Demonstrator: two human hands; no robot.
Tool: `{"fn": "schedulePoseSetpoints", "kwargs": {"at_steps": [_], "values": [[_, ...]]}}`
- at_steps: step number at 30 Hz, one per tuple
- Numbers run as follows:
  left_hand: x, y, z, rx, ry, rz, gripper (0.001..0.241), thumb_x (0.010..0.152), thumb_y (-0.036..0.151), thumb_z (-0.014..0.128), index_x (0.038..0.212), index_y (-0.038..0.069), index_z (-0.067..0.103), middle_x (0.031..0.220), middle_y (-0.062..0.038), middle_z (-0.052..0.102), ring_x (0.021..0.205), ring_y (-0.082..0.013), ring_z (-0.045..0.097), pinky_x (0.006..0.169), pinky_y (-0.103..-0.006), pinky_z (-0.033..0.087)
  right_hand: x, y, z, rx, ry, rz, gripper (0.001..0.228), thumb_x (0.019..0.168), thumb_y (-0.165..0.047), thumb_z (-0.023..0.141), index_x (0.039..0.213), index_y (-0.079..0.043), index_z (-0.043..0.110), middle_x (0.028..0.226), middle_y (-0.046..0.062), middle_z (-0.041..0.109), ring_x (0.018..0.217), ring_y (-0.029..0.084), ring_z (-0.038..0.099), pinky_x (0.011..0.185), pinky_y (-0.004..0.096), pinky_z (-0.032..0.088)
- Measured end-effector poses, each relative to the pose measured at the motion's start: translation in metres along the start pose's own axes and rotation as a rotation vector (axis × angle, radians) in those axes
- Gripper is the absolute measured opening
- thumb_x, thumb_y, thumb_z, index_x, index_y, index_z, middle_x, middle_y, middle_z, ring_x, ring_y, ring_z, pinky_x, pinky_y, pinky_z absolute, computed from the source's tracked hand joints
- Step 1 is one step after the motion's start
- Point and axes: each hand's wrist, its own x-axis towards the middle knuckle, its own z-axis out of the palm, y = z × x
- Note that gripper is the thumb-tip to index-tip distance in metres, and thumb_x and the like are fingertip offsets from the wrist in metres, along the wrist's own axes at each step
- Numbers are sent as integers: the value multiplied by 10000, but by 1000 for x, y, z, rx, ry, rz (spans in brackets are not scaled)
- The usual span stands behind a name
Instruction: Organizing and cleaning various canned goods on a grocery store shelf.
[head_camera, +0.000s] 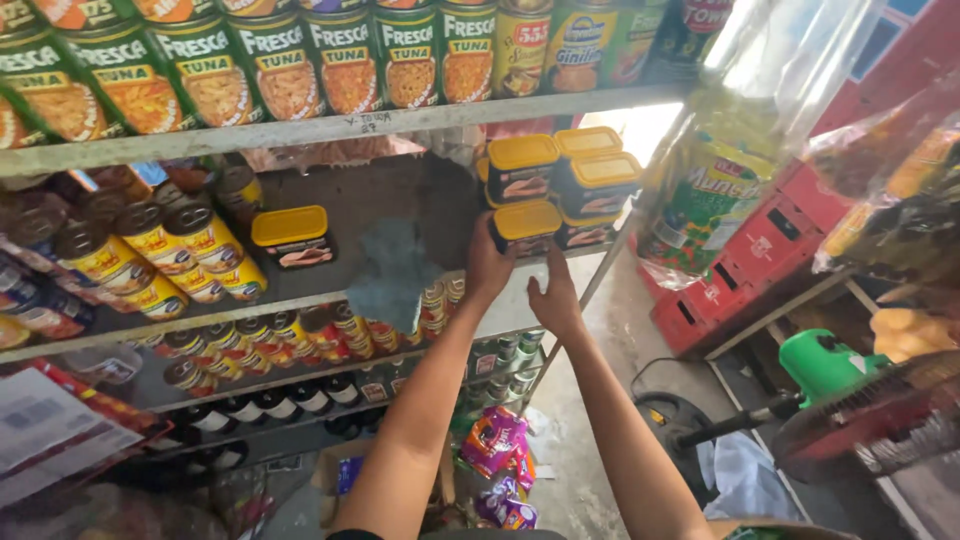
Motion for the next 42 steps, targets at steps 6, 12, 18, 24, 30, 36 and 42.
{"fn": "schedulePoseSetpoints", "kwargs": {"at_steps": [6,12,18,24,30,36,42], "values": [[-4,3,-33,-49,2,133,722,801,96,817,1415,21,445,1331,-219,599,1275,-398,593,1059,-434,481,7,-35,-8,221,25,76,811,851,-45,682,1568,14,308,1518,258,467,1416,373,480,1123,382,427],[7,47,-95,-104,-46,22,786,788,195,886,1418,33,445,1309,-193,623,1254,-349,609,1036,-407,478,18,-57,16,231,90,-113,843,896,-68,778,1573,15,282,1532,274,463,1443,364,474,1174,418,401],[9,45,-177,-49,-56,177,678,881,124,808,1455,29,459,1398,-199,598,1336,-355,587,1126,-426,446,40,-150,27,477,2,-60,569,907,-146,817,1363,-6,506,1220,154,710,1144,185,669,1004,324,518],[3,59,-266,183,92,137,730,963,153,741,1561,31,341,1454,-233,545,1374,-369,543,1152,-444,439,71,-206,98,412,-30,-64,547,873,-257,847,1253,5,554,1076,122,746,957,167,700,833,331,548],[-33,-15,-300,529,58,107,753,946,45,626,1561,-109,220,1590,-324,286,1487,-501,280,1219,-535,306,102,-230,161,538,-59,-257,501,934,-249,793,1311,1,577,1176,157,754,1107,226,731,932,360,554],[-42,8,-322,661,5,175,735,869,8,616,1514,-129,291,1571,-336,270,1490,-521,274,1237,-521,299,122,-230,209,457,-103,-281,586,853,-325,855,1254,10,590,1117,209,734,1095,374,726,892,432,551],[-41,5,-324,712,4,212,772,834,54,656,1505,-112,312,1578,-294,262,1464,-509,296,1231,-556,282,126,-232,232,333,-108,-273,604,863,-380,829,1245,20,587,1089,248,727,1056,416,705,853,464,557]]}}
